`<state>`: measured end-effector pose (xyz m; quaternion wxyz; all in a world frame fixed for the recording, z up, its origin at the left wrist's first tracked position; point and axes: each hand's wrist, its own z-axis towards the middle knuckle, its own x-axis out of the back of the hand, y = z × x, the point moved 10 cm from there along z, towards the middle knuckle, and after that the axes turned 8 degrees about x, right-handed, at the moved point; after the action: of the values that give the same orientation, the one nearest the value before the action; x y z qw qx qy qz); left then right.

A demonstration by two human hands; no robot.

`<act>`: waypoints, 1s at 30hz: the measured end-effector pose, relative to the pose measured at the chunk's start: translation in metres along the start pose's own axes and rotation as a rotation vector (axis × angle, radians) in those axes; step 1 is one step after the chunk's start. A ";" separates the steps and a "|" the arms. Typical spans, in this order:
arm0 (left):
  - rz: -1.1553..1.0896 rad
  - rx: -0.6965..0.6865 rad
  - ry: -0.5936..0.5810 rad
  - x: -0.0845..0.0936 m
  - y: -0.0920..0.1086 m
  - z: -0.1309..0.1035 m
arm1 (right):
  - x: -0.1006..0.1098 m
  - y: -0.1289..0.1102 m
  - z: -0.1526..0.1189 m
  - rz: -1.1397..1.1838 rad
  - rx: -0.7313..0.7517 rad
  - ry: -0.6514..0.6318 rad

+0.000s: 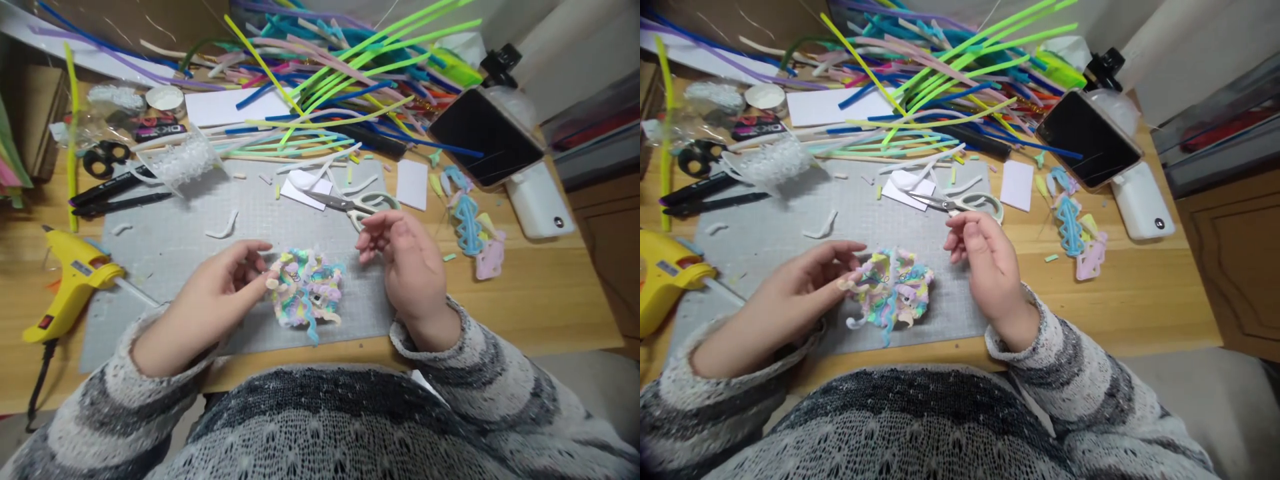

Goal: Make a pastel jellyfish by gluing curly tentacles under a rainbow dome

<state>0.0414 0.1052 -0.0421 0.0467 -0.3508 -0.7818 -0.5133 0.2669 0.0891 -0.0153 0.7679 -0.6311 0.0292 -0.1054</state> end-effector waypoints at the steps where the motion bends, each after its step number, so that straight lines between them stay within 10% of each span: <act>1: -0.001 0.029 -0.067 -0.008 -0.004 0.002 | -0.001 0.005 0.001 0.009 -0.033 -0.015; 9: -0.241 0.126 -0.122 -0.019 -0.012 0.010 | -0.013 0.020 0.001 0.047 -0.085 -0.108; 18: -0.471 0.045 -0.009 -0.002 -0.002 0.014 | -0.019 -0.032 -0.003 -0.092 0.382 -0.164; 30: -0.492 -0.119 -0.019 -0.012 0.008 0.015 | -0.020 -0.037 -0.006 -0.196 0.413 -0.106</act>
<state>0.0593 0.1141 -0.0482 -0.1078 -0.1572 -0.8125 -0.5509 0.2414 0.0804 0.0173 0.8673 -0.4652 -0.0946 -0.1499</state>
